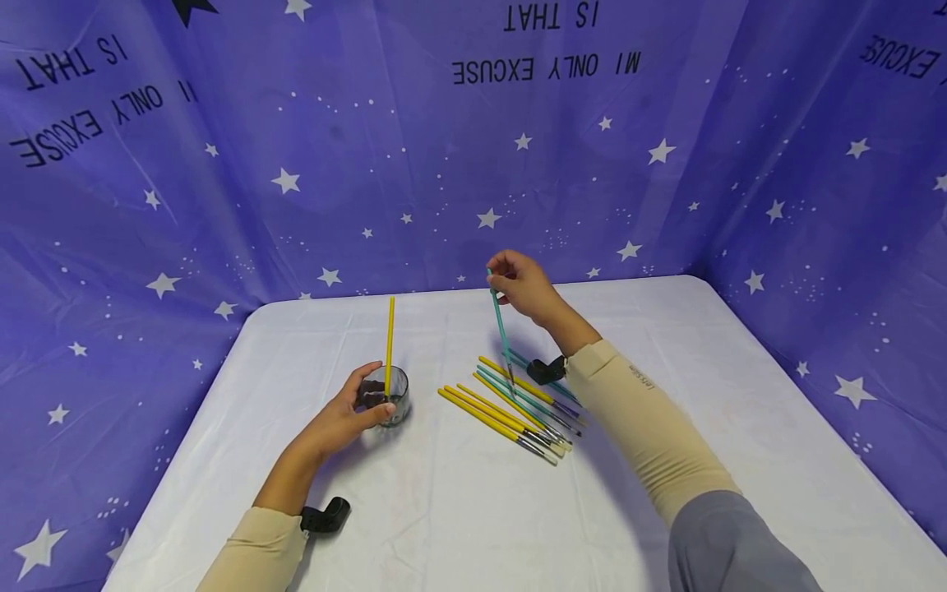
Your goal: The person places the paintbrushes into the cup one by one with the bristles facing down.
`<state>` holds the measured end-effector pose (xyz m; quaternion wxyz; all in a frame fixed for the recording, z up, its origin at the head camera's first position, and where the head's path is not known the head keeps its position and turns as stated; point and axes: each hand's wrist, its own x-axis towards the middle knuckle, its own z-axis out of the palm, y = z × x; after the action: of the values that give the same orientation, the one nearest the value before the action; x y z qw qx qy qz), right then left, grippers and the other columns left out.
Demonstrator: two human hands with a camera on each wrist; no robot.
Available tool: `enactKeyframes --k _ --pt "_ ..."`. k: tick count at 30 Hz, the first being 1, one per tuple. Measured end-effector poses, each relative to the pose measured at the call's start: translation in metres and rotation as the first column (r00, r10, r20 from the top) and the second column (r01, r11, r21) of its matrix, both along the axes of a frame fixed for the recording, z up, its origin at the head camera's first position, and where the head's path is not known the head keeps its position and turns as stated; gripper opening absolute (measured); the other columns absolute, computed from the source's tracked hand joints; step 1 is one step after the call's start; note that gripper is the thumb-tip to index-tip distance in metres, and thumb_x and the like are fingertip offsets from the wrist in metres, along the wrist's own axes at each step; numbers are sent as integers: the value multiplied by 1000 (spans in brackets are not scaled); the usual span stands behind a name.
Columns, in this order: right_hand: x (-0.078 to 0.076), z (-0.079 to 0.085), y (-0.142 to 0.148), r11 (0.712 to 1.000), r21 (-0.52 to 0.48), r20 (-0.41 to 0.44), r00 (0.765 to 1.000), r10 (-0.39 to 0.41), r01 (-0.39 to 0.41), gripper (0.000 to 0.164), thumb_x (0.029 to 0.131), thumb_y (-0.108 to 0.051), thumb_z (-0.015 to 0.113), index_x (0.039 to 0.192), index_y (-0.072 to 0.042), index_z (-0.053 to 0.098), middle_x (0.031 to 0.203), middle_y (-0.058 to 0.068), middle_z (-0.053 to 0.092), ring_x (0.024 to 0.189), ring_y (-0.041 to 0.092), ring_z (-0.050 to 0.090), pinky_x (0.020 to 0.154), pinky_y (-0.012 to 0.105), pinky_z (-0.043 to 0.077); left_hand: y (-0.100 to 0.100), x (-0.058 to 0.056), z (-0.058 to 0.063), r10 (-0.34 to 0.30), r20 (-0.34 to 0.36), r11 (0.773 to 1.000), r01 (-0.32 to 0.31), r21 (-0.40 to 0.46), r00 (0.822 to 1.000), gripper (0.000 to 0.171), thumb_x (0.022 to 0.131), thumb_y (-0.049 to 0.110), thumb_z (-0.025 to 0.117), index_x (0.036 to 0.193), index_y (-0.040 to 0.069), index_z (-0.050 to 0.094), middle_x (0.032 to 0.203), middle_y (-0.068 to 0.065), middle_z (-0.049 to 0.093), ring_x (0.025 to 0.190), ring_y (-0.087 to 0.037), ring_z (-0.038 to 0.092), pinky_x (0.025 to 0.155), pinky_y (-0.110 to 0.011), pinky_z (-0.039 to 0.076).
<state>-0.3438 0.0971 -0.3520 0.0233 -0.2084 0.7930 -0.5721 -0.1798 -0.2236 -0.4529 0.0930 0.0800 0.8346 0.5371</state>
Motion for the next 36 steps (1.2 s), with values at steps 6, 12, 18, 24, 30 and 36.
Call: enactKeyframes --k 6,12,18,24,30,36 --pt "4 -1 -10 996 -82 -26 999 -47 45 14 100 -8 59 114 -5 56 98 8 56 87 20 57 73 36 56 0 1 3 -1 -2 1000 1 20 1000 82 92 28 72 156 21 21 143 -23 45 134 -40 40 111 -63 20" --pt "13 6 -23 975 -201 8 995 -97 96 16 100 -8 59 116 -6 57 99 7 54 88 20 56 73 34 55 0 2 3 -11 -10 1000 11 19 1000 82 92 28 71 156 19 21 142 -23 46 133 -40 41 110 -62 22" --pt "22 18 -39 950 -297 0 995 -103 98 16 99 -6 60 115 -7 57 98 6 53 86 18 57 72 32 54 0 2 4 -3 5 1000 3 4 1000 83 92 31 71 156 19 20 143 -22 45 135 -39 40 110 -62 22" --pt "28 27 -56 916 -394 2 997 -78 73 16 99 -3 60 113 -7 56 97 5 54 83 16 57 72 33 55 1 1 4 -2 -4 1000 2 -3 1000 82 92 31 71 156 19 21 142 -22 46 134 -40 41 110 -63 21" --pt "30 32 -71 889 -451 10 997 -77 73 14 98 -3 60 111 -7 56 97 4 56 81 15 59 78 44 55 1 1 2 -2 -14 1000 2 -1 1000 82 92 30 71 156 17 21 141 -22 47 133 -39 42 110 -62 22" --pt "34 30 -84 867 -495 12 998 -58 57 15 98 -1 60 112 -5 56 97 4 57 81 16 61 71 33 55 1 1 1 -12 -11 1000 12 16 1000 82 92 30 71 156 17 20 141 -22 47 133 -39 42 110 -62 22"
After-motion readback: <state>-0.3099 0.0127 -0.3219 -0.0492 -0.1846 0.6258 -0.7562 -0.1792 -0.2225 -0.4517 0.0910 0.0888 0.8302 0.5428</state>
